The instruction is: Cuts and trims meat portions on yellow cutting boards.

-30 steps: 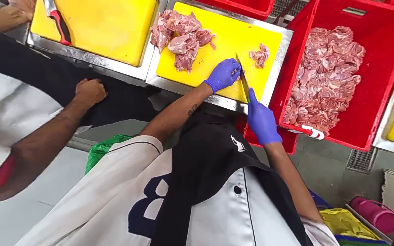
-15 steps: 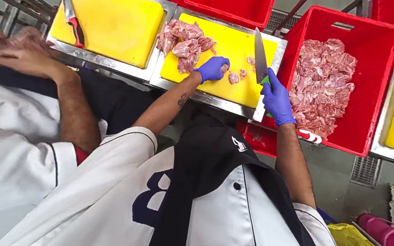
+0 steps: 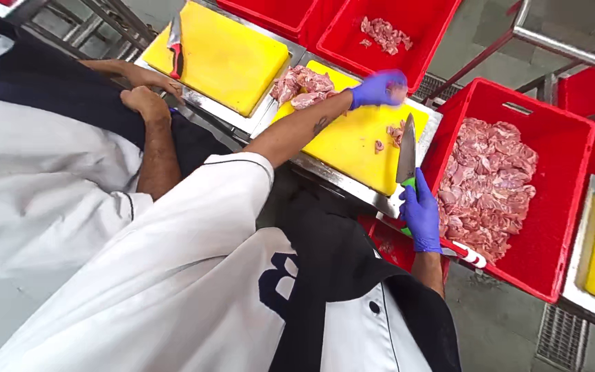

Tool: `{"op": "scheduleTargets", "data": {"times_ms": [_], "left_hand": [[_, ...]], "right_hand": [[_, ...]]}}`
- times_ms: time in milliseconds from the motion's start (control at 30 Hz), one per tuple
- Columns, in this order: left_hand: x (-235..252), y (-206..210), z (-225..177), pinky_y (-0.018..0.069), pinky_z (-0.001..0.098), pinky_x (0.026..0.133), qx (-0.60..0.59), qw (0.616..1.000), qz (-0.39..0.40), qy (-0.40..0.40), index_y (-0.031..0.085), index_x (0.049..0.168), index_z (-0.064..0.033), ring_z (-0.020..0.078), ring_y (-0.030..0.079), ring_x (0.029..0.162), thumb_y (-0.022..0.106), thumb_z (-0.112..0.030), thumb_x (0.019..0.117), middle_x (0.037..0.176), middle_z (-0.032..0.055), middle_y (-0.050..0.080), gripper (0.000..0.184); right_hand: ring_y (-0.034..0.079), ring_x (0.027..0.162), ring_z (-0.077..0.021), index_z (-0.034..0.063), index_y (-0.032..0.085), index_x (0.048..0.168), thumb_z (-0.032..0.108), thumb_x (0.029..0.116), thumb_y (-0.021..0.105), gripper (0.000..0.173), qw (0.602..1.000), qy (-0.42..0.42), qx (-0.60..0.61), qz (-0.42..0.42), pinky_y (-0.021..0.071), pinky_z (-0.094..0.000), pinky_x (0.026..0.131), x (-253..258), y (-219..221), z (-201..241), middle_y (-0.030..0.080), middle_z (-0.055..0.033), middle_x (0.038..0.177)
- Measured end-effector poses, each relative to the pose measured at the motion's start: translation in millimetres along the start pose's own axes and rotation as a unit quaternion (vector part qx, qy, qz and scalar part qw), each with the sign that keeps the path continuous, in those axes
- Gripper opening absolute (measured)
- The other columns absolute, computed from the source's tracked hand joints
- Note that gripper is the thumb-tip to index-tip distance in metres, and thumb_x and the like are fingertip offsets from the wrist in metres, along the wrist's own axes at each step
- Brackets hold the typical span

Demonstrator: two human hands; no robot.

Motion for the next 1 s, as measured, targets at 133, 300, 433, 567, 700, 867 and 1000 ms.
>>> {"op": "scheduleTargets", "data": {"times_ms": [133, 300, 433, 567, 700, 867, 1000], "left_hand": [[-7, -111, 7, 0.0563, 0.0393, 0.099, 0.055, 0.961, -0.264, -0.067, 0.067, 0.124, -0.0039, 0.0202, 0.068, 0.112, 0.073, -0.027, 0.0918, 0.123, 0.0111, 0.07, 0.04], [-139, -103, 70, 0.0486, 0.0496, 0.11, 0.228, 0.938, -0.242, -0.094, 0.07, 0.123, -0.0102, 0.029, 0.062, 0.125, 0.072, -0.04, 0.0909, 0.128, 0.0138, 0.067, 0.044], [-191, -82, 136, 0.0488, 0.0501, 0.11, 0.197, 0.941, -0.233, -0.144, 0.065, 0.133, -0.0073, 0.0325, 0.061, 0.126, 0.079, -0.04, 0.0883, 0.134, 0.0181, 0.063, 0.057], [-190, -92, 138, 0.0508, 0.0518, 0.107, 0.187, 0.941, -0.232, -0.162, 0.068, 0.13, -0.0078, 0.0299, 0.068, 0.119, 0.064, -0.026, 0.0978, 0.124, 0.0159, 0.072, 0.037], [-181, -105, 141, 0.0623, 0.0434, 0.08, -0.128, 0.929, -0.257, -0.232, 0.066, 0.122, 0.0019, 0.0226, 0.072, 0.086, 0.053, -0.025, 0.105, 0.105, 0.017, 0.071, 0.034], [-134, -92, 84, 0.0584, 0.0362, 0.072, -0.398, 0.879, -0.18, -0.189, 0.062, 0.114, -0.0068, 0.0174, 0.068, 0.084, 0.04, -0.02, 0.1049, 0.101, 0.0062, 0.069, 0.027], [-89, -68, 17, 0.0552, 0.0264, 0.061, -0.403, 0.902, -0.098, -0.116, 0.064, 0.122, -0.0098, 0.0119, 0.065, 0.074, 0.051, -0.029, 0.1068, 0.097, 0.0042, 0.069, 0.027]], "right_hand": [[0.052, 0.049, -0.0145, 0.0256, 0.036, 0.161, 0.029, 0.109, 0.043, 0.052, 0.998, -0.011, -0.047, 0.044, 0.0481, -0.0343, 0.044, -9, 7, -3, 0.064, -0.0046, 0.085], [0.068, 0.072, -0.0183, 0.0385, 0.043, 0.156, 0.034, 0.1079, 0.046, 0.049, 0.958, -0.09, -0.188, 0.196, 0.0583, -0.0467, 0.071, -23, 20, -18, 0.073, -0.0055, 0.092], [0.07, 0.082, -0.0266, 0.0368, 0.044, 0.156, 0.034, 0.1084, 0.044, 0.048, 0.949, -0.099, -0.237, 0.182, 0.0562, -0.0544, 0.078, 10, 3, -26, 0.074, -0.0116, 0.097], [0.07, 0.086, -0.0335, 0.0291, 0.04, 0.159, 0.03, 0.1085, 0.043, 0.051, 0.96, -0.069, -0.259, 0.082, 0.0544, -0.0583, 0.081, 46, -19, -6, 0.073, -0.0184, 0.104], [0.063, 0.065, -0.02, 0.0316, 0.04, 0.159, 0.034, 0.1092, 0.041, 0.05, 0.962, -0.067, -0.189, 0.187, 0.055, -0.0445, 0.061, 24, 23, 5, 0.07, -0.0078, 0.091], [0.061, 0.064, -0.0182, 0.0296, 0.038, 0.16, 0.035, 0.1096, 0.04, 0.051, 0.978, -0.005, -0.136, 0.155, 0.0532, -0.0414, 0.058, 35, 28, -17, 0.068, -0.0073, 0.092], [0.06, 0.063, -0.0175, 0.0278, 0.036, 0.161, 0.035, 0.1095, 0.039, 0.052, 0.989, 0.024, -0.122, 0.079, 0.0525, -0.039, 0.055, 52, 2, -18, 0.068, -0.0081, 0.092]]}}
Point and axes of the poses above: each hand's wrist, its own x-axis towards the middle knuckle, its own y-axis out of the palm, z = x × y, the point moved 7 cm from there along x, towards the middle knuckle
